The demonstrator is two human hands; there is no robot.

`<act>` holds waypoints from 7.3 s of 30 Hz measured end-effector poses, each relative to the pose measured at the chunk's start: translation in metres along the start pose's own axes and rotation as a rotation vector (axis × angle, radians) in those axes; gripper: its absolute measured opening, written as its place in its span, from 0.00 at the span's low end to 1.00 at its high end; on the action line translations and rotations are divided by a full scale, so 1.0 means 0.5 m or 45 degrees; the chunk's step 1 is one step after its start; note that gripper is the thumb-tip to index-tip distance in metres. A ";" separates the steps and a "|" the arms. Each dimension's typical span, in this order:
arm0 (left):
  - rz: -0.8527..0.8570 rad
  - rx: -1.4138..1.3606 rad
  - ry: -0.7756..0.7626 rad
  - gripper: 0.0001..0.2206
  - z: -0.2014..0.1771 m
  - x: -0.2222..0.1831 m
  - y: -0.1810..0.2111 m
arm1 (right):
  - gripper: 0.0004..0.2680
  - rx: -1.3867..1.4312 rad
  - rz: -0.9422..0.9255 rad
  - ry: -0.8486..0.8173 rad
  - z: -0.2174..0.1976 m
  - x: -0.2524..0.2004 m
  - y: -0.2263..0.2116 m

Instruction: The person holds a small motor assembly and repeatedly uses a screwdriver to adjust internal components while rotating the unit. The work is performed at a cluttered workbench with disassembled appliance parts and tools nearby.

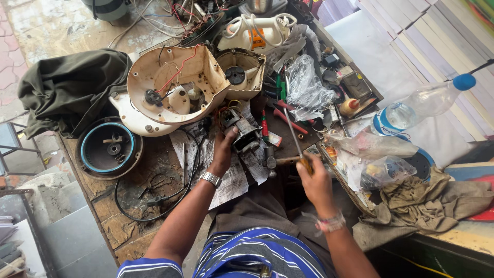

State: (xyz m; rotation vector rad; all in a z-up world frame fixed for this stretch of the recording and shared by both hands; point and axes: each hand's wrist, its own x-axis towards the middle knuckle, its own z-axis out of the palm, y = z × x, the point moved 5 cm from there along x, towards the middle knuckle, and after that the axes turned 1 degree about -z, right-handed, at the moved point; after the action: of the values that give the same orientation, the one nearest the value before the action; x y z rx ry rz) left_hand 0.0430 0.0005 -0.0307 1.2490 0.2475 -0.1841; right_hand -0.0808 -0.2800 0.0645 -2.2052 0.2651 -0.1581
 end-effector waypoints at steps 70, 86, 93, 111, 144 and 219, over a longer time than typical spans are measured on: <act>0.099 -0.003 0.062 0.39 -0.007 -0.026 0.003 | 0.25 -0.052 -0.107 -0.099 0.174 0.069 -0.152; 0.145 -0.073 0.160 0.30 0.005 -0.032 0.001 | 0.37 0.972 0.378 -0.154 0.280 0.067 -0.136; 0.096 -0.159 0.130 0.30 0.001 -0.027 -0.010 | 0.38 0.739 0.192 -0.034 0.276 0.060 -0.138; 0.129 -0.072 0.149 0.34 0.003 -0.027 0.006 | 0.36 0.467 0.102 -0.113 0.260 0.069 -0.144; -0.081 -0.395 -0.069 0.42 -0.027 -0.014 -0.046 | 0.11 0.121 0.424 -0.281 0.125 -0.142 0.283; -0.207 -0.615 -0.245 0.24 0.078 -0.083 0.088 | 0.18 0.094 -0.131 0.008 -0.028 -0.068 -0.050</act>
State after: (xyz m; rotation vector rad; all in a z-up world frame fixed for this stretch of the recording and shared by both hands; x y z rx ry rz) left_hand 0.0183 -0.0230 0.0330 0.7261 0.2108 -0.3600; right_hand -0.1133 -0.2678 0.0921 -2.1465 0.1468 -0.2277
